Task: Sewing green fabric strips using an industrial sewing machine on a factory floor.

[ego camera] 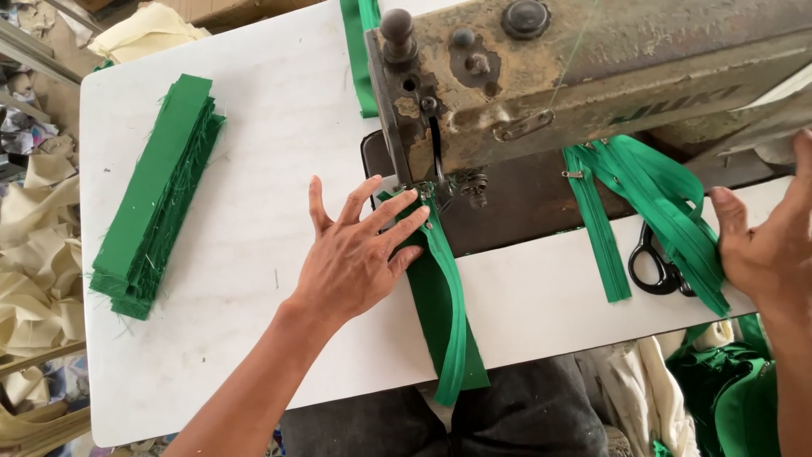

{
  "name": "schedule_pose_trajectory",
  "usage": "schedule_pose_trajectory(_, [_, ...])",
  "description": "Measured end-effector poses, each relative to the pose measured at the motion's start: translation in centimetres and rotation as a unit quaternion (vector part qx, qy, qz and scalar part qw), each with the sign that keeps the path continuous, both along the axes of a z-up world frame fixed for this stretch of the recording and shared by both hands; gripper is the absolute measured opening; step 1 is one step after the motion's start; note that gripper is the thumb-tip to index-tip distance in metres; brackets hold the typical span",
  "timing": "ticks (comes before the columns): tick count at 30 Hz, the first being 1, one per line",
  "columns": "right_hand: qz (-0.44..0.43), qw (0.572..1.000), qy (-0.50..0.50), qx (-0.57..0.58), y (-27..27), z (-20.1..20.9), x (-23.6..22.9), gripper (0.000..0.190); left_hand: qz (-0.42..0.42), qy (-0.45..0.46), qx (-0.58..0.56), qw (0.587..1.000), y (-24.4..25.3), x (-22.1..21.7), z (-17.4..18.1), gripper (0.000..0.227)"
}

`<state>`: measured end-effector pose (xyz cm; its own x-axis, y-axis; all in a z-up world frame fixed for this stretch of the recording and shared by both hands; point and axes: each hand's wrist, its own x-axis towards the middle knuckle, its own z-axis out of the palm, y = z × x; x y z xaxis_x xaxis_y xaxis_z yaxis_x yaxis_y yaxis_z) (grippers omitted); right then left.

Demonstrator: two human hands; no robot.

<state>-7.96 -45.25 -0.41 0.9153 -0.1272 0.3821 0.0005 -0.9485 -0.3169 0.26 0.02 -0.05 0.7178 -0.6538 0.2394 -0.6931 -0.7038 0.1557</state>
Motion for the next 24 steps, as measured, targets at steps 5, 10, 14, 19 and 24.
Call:
schedule_pose_trajectory(5, [0.059, 0.997, -0.038, -0.006, -1.2, -0.5, 0.3, 0.065, 0.001, 0.000, 0.005, 1.000, -0.1, 0.1, 0.0, 0.040])
schedule_pose_trajectory(10, [0.057, 0.990, -0.050, -0.122, -2.0, -0.8, 0.0, 0.048, -0.005, 0.006, 0.007, 1.000, -0.3, -0.5, 0.5, 0.039])
schedule_pose_trajectory(14, [0.064, 0.996, -0.062, -0.030, -1.2, -0.3, 0.1, 0.055, -0.005, 0.004, 0.005, 1.000, -0.4, -0.8, 0.6, 0.040])
schedule_pose_trajectory(19, [0.043, 0.992, -0.051, -0.108, 0.0, 1.5, 0.2, 0.070, -0.005, -0.001, 0.003, 1.000, -0.4, -1.1, 0.6, 0.039])
schedule_pose_trajectory(24, [0.046, 0.992, -0.051, -0.102, -0.2, 1.2, 0.1, 0.063, -0.001, 0.006, 0.002, 1.000, -0.2, -0.4, 0.1, 0.040])
